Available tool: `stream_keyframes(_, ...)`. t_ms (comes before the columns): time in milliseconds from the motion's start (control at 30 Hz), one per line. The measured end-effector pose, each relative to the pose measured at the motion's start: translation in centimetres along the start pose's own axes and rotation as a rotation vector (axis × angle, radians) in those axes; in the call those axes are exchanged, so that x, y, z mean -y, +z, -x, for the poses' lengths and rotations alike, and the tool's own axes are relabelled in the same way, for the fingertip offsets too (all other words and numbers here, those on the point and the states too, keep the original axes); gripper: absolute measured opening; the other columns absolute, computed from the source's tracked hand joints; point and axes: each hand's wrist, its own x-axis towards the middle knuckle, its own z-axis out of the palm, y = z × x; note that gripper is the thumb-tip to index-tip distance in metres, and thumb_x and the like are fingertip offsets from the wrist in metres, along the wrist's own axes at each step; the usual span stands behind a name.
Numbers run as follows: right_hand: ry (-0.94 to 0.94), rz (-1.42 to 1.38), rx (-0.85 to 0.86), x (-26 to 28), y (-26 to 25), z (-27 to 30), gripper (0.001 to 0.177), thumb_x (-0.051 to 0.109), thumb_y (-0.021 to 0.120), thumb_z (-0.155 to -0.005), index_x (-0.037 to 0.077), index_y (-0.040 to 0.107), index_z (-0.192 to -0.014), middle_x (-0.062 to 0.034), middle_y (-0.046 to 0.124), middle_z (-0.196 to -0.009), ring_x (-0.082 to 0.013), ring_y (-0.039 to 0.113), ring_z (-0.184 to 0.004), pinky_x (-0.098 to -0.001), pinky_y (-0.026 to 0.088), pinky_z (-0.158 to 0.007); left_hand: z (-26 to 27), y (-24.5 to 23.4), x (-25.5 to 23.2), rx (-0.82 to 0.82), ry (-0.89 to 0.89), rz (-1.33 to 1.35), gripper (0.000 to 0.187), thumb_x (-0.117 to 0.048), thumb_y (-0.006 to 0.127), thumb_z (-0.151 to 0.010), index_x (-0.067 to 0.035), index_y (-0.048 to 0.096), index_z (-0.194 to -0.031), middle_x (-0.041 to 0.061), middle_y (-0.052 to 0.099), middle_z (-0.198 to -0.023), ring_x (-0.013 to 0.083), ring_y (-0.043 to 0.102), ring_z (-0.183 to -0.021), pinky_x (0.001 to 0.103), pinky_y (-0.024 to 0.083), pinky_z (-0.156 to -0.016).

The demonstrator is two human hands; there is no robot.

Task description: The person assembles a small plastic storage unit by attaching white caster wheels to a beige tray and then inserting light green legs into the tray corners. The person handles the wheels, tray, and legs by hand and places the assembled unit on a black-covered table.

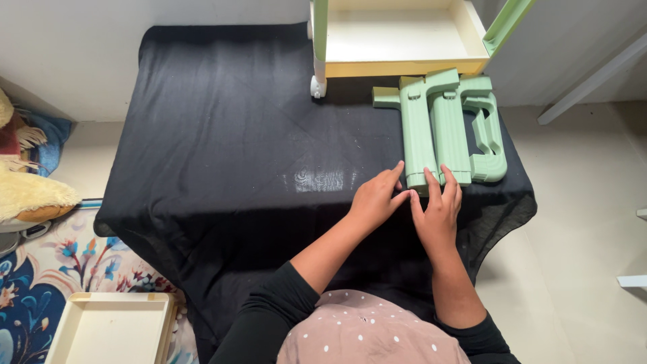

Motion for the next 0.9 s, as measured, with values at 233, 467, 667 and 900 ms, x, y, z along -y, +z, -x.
stream_keyframes(233,-0.231,-0.111,-0.013,5.2,-0.2,-0.6,0.047,0.018,0.072,-0.094,0.01,0.06,-0.139,-0.0211,0.041,-0.156,-0.046,0.035,-0.149,-0.0552,0.031,-0.121,4.6,-8.3,-0.7,-0.04,-0.034,0.271,0.059,-0.012,0.071,-0.093,-0.008,0.051,-0.148,0.011,0.061,-0.123,0.0214,0.068,-0.091,0.032,0.059,-0.077)
stream_keyframes(467,-0.602,-0.374,0.203,16.4,5.2,-1.0,0.05,0.013,0.076,-0.09,0.011,0.061,-0.137,-0.0202,0.041,-0.155,-0.0471,0.033,-0.15,-0.055,0.034,-0.12,16.3,-19.4,2.3,-0.44,-0.322,0.025,0.039,-0.012,0.069,-0.096,-0.008,0.063,-0.134,0.01,0.064,-0.118,0.0201,0.07,-0.094,0.032,0.058,-0.083)
stream_keyframes(667,-0.871,-0.592,0.389,26.8,11.4,2.0,0.056,0.011,0.079,-0.086,0.013,0.058,-0.138,-0.0186,0.041,-0.154,-0.0462,0.034,-0.148,-0.0539,0.038,-0.117,31.8,-25.5,4.9,-0.751,-0.639,-0.32,0.032,-0.011,0.066,-0.097,-0.009,0.065,-0.128,0.011,0.063,-0.117,0.0244,0.067,-0.1,0.036,0.056,-0.086)
stream_keyframes(900,-1.108,-0.773,0.657,36.6,20.4,9.7,0.061,0.012,0.077,-0.086,0.012,0.053,-0.142,-0.0217,0.038,-0.153,-0.0457,0.037,-0.146,-0.0523,0.04,-0.115,50.4,-26.3,7.0,-0.955,-1.014,-0.935,0.032,-0.017,0.069,-0.094,-0.011,0.065,-0.125,0.011,0.059,-0.121,0.0333,0.057,-0.117,0.049,0.043,-0.102)
